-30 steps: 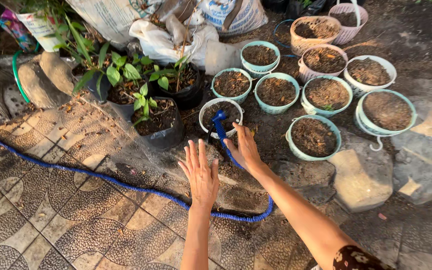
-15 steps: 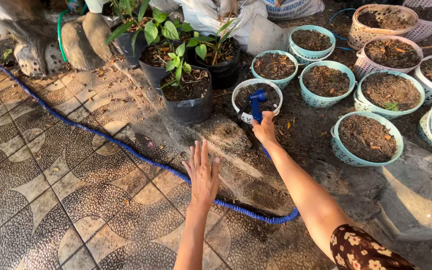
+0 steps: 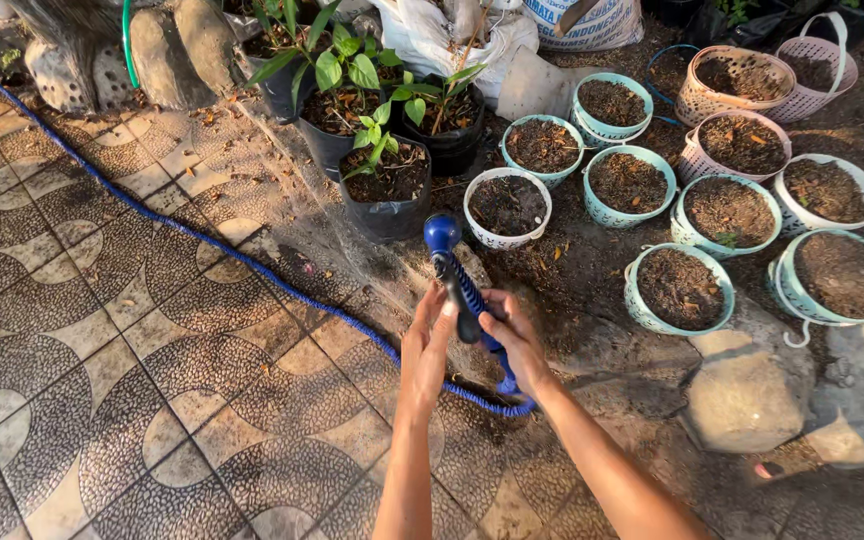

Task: The person uses a hose with a spray nozzle to water multiple potted plants, then touches the leaves and soil of the plants by hand.

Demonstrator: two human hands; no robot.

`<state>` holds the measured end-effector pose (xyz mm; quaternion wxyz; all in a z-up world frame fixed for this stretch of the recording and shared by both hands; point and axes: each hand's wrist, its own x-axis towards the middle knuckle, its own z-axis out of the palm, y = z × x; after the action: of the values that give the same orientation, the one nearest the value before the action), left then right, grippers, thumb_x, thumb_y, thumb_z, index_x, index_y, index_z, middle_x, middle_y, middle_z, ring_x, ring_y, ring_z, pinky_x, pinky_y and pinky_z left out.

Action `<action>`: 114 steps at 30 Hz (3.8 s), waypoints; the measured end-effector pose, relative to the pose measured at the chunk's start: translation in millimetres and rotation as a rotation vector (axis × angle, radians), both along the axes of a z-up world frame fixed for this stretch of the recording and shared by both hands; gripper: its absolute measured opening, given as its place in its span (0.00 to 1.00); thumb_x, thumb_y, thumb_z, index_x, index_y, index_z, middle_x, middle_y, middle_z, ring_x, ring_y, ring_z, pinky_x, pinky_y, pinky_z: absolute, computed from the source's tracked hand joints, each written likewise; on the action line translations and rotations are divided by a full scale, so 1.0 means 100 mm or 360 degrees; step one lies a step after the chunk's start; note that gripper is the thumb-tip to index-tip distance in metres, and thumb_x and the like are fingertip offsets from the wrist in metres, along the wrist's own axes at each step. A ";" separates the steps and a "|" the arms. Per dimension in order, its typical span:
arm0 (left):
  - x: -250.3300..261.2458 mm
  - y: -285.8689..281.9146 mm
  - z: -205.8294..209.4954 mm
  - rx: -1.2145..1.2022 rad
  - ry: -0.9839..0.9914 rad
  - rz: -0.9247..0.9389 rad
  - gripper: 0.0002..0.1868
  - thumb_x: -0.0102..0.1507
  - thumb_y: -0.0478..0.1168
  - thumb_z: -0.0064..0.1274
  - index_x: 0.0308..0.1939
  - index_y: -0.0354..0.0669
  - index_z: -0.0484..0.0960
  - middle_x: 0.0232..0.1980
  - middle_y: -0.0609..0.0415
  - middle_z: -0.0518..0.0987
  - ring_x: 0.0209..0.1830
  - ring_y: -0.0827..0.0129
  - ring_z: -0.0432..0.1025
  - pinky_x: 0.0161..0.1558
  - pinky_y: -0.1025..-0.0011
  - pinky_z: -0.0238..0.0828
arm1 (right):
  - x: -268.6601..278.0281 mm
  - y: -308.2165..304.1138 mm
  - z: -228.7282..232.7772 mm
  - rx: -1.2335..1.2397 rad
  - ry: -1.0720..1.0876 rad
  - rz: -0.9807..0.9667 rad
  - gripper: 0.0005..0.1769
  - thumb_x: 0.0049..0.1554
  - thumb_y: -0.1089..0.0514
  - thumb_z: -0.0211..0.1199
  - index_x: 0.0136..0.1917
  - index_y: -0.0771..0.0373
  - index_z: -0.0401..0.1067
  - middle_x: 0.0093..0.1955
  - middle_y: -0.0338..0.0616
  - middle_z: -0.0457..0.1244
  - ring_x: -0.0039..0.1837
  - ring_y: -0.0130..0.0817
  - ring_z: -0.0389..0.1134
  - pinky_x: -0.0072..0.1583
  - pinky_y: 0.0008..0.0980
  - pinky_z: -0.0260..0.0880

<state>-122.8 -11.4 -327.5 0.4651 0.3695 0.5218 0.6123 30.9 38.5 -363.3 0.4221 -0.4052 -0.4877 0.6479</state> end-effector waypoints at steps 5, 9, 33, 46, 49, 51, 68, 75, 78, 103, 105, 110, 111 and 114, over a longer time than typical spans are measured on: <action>0.03 -0.63 0.43 -0.0139 -0.0330 0.0013 0.29 0.67 0.52 0.53 0.64 0.33 0.74 0.48 0.51 0.76 0.49 0.67 0.69 0.53 0.66 0.64 | -0.18 -0.58 0.56 0.0293 -0.0073 0.0128 0.19 0.66 0.52 0.58 0.64 0.62 0.61 0.48 0.39 0.63 0.46 0.22 0.64 0.47 0.24 0.64; -0.02 -1.12 0.76 -0.0091 -0.0701 0.0205 0.24 0.67 0.48 0.54 0.60 0.32 0.75 0.44 0.58 0.73 0.45 0.74 0.65 0.50 0.72 0.61 | -0.36 -0.99 1.07 0.0106 -0.0283 0.0295 0.15 0.65 0.51 0.55 0.59 0.61 0.60 0.40 0.40 0.64 0.37 0.26 0.62 0.37 0.26 0.60; -1.88 -2.49 3.43 -0.0042 -0.0857 0.0556 0.23 0.64 0.40 0.56 0.62 0.36 0.79 0.55 0.48 0.84 0.58 0.65 0.76 0.64 0.65 0.67 | -2.23 -2.24 3.54 0.0679 -0.0423 0.0553 0.17 0.63 0.53 0.59 0.60 0.62 0.61 0.48 0.43 0.67 0.50 0.29 0.68 0.53 0.31 0.70; -2.74 -2.79 4.33 0.0050 -0.0844 0.0306 0.26 0.63 0.46 0.56 0.64 0.44 0.76 0.56 0.57 0.84 0.56 0.67 0.75 0.56 0.65 0.69 | -3.07 -2.53 4.34 0.0462 -0.0231 0.0627 0.20 0.65 0.44 0.53 0.62 0.59 0.61 0.52 0.40 0.64 0.52 0.25 0.66 0.53 0.29 0.69; -3.06 -2.77 4.37 -0.0001 -0.0798 0.0320 0.28 0.62 0.45 0.56 0.66 0.44 0.76 0.55 0.56 0.83 0.54 0.68 0.74 0.54 0.67 0.66 | -3.41 -2.54 4.36 0.0314 -0.0153 0.0594 0.21 0.63 0.45 0.54 0.62 0.60 0.61 0.49 0.42 0.65 0.46 0.27 0.67 0.47 0.30 0.69; -3.33 -2.77 4.39 0.0088 -0.0814 0.0299 0.28 0.61 0.44 0.57 0.65 0.42 0.76 0.53 0.53 0.83 0.51 0.66 0.74 0.54 0.64 0.67 | -3.67 -2.50 4.34 0.0369 -0.0068 0.0606 0.20 0.63 0.46 0.55 0.61 0.61 0.61 0.50 0.41 0.64 0.46 0.25 0.67 0.45 0.28 0.70; -5.83 -2.71 4.90 0.0158 -0.0679 0.0526 0.28 0.58 0.42 0.55 0.63 0.40 0.79 0.49 0.52 0.85 0.53 0.66 0.75 0.59 0.65 0.65 | -6.24 -2.26 4.79 0.0336 0.0155 0.0820 0.16 0.63 0.56 0.58 0.60 0.61 0.57 0.54 0.41 0.60 0.55 0.26 0.64 0.53 0.30 0.73; -6.89 -2.82 5.03 0.0239 -0.0682 0.0530 0.29 0.59 0.42 0.53 0.64 0.39 0.77 0.51 0.47 0.84 0.56 0.63 0.77 0.64 0.66 0.66 | -7.23 -2.38 5.05 0.0548 -0.0015 0.0884 0.18 0.61 0.56 0.61 0.59 0.61 0.57 0.51 0.45 0.63 0.52 0.28 0.68 0.52 0.31 0.77; -7.41 -2.89 4.94 0.0247 -0.0693 0.0522 0.28 0.59 0.41 0.52 0.64 0.37 0.76 0.52 0.48 0.83 0.56 0.65 0.76 0.64 0.63 0.66 | -7.74 -2.47 5.01 0.0572 -0.0116 0.0860 0.18 0.63 0.55 0.60 0.59 0.63 0.56 0.50 0.46 0.63 0.51 0.29 0.68 0.50 0.30 0.77; -11.33 -2.83 5.28 0.0360 -0.0595 0.0392 0.27 0.65 0.45 0.52 0.68 0.44 0.71 0.54 0.51 0.81 0.57 0.68 0.73 0.61 0.66 0.66 | -11.51 -2.41 5.29 0.0549 -0.0518 0.0780 0.26 0.65 0.39 0.46 0.68 0.56 0.65 0.53 0.39 0.68 0.56 0.28 0.68 0.58 0.33 0.68; -11.65 -2.72 5.23 0.0210 -0.0385 0.0399 0.28 0.65 0.46 0.54 0.67 0.42 0.75 0.52 0.52 0.81 0.53 0.68 0.73 0.58 0.66 0.62 | -11.85 -2.12 5.32 0.0827 -0.0262 0.0683 0.26 0.68 0.40 0.45 0.69 0.59 0.64 0.54 0.42 0.68 0.60 0.30 0.69 0.67 0.33 0.67; -12.46 -2.23 5.17 0.0135 -0.0425 0.0293 0.27 0.64 0.46 0.56 0.65 0.40 0.76 0.52 0.55 0.80 0.54 0.70 0.73 0.60 0.66 0.63 | -12.81 -1.27 5.68 0.0618 0.0087 0.0822 0.28 0.65 0.40 0.46 0.70 0.57 0.62 0.61 0.35 0.66 0.65 0.27 0.66 0.68 0.34 0.64; -12.59 -2.15 5.16 0.0097 -0.0531 0.0259 0.27 0.64 0.46 0.57 0.64 0.39 0.75 0.53 0.56 0.81 0.55 0.69 0.73 0.61 0.65 0.64 | -12.97 -1.13 5.68 0.0444 0.0193 0.0924 0.28 0.62 0.40 0.46 0.71 0.53 0.59 0.63 0.30 0.65 0.66 0.24 0.66 0.69 0.32 0.63; -13.02 -1.92 5.27 0.0128 -0.0515 0.0051 0.25 0.64 0.46 0.55 0.64 0.41 0.75 0.51 0.50 0.84 0.54 0.66 0.78 0.58 0.65 0.70 | -13.60 -0.55 5.57 -0.0027 0.0586 0.1026 0.23 0.64 0.41 0.52 0.62 0.59 0.69 0.54 0.37 0.68 0.57 0.32 0.67 0.63 0.38 0.67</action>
<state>-1424.4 -203.8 199.2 0.5179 0.2760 0.4210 0.6916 -1329.1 -16.5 194.2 0.2736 -0.1109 -0.5007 0.8137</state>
